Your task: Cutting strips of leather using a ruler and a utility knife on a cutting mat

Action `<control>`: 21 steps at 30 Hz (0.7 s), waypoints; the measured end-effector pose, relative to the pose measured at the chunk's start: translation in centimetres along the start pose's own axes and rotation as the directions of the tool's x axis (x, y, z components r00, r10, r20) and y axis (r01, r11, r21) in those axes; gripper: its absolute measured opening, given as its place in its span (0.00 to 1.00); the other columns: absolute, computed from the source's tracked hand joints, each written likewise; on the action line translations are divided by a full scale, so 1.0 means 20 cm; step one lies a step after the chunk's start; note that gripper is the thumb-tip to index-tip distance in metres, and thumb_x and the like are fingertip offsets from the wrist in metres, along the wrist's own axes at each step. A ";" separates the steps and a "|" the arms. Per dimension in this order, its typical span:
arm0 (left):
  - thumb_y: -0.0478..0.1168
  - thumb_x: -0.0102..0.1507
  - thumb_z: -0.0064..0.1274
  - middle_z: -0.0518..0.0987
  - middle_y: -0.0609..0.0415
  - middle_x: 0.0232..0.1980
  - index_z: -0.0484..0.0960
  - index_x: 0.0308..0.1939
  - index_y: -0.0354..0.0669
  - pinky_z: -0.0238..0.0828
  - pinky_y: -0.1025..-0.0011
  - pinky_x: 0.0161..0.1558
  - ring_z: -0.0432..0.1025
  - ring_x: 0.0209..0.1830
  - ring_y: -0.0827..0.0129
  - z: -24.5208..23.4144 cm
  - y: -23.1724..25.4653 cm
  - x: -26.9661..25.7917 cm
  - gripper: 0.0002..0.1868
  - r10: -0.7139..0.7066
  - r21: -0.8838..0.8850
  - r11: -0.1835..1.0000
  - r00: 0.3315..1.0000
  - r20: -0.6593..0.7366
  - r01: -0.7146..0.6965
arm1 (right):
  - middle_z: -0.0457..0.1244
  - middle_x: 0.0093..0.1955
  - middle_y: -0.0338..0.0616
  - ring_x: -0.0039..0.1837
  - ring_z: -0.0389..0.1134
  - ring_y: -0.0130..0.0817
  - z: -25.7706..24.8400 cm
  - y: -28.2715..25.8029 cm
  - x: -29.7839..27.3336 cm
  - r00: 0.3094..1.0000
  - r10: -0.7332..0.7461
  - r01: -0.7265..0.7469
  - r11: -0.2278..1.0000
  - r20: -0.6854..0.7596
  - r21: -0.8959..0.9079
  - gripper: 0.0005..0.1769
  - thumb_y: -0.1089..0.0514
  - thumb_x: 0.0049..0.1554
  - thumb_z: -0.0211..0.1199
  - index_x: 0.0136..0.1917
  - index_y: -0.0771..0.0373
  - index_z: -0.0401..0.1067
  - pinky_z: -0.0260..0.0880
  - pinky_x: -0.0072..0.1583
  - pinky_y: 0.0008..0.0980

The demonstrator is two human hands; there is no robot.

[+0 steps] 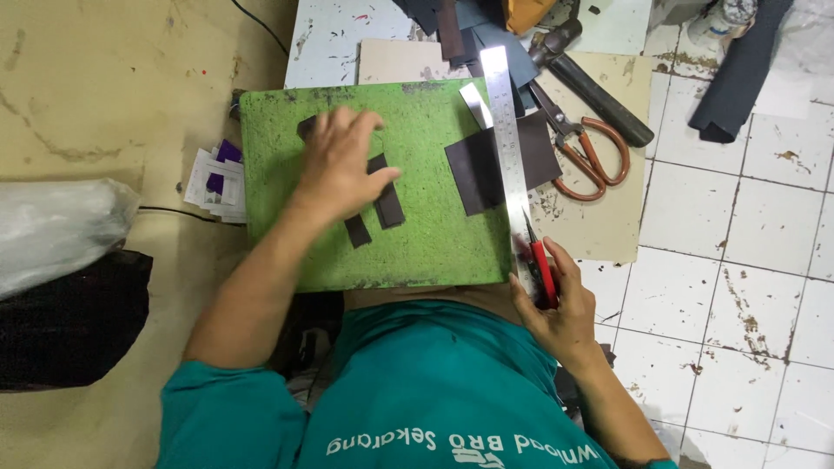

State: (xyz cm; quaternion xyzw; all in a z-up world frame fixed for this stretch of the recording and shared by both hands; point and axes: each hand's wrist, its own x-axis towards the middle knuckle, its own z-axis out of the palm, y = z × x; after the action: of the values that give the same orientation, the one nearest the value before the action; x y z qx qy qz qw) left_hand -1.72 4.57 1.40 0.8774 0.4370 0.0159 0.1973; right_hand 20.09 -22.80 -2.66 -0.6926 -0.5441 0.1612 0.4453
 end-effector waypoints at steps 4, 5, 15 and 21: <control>0.47 0.63 0.66 0.72 0.42 0.48 0.78 0.51 0.40 0.68 0.49 0.57 0.68 0.57 0.45 0.32 0.11 0.14 0.20 0.121 -0.173 0.976 0.991 -0.065 -0.131 | 0.70 0.42 0.62 0.36 0.72 0.57 0.01 0.02 -0.02 1.000 0.000 0.000 1.000 0.026 -0.007 0.40 0.64 0.51 0.74 0.73 0.72 0.62 0.68 0.33 0.41; 0.46 0.62 0.67 0.68 0.46 0.46 0.77 0.47 0.41 0.67 0.52 0.57 0.65 0.56 0.48 0.39 0.14 0.19 0.19 0.130 -0.178 0.973 0.985 -0.109 -0.148 | 0.70 0.42 0.62 0.37 0.72 0.59 0.01 0.02 -0.02 1.000 0.001 0.000 1.000 0.025 -0.016 0.40 0.64 0.51 0.74 0.73 0.72 0.62 0.68 0.33 0.41; 0.41 0.58 0.66 0.84 0.49 0.35 0.74 0.50 0.49 0.78 0.61 0.40 0.81 0.36 0.57 0.31 0.08 0.18 0.20 0.090 -0.538 0.843 0.989 0.114 -0.014 | 0.72 0.47 0.61 0.43 0.74 0.61 0.02 0.09 -0.16 0.999 -0.005 0.009 0.998 0.052 -0.062 0.39 0.62 0.49 0.73 0.73 0.67 0.66 0.71 0.36 0.44; 0.31 0.63 0.63 0.77 0.37 0.42 0.66 0.61 0.37 0.78 0.56 0.38 0.77 0.36 0.50 0.16 -0.06 0.08 0.26 0.136 -0.426 0.897 0.991 0.005 -0.121 | 0.71 0.48 0.61 0.44 0.74 0.63 0.15 -0.06 -0.13 0.982 -0.065 0.065 0.998 0.178 0.007 0.37 0.62 0.49 0.74 0.70 0.66 0.68 0.71 0.37 0.50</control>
State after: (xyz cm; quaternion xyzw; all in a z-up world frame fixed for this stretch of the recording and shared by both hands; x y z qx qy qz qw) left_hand -0.98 5.42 -2.20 0.8406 0.3606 0.1084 0.3894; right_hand 16.37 -23.87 -4.03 -0.6571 -0.6038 0.2082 0.4004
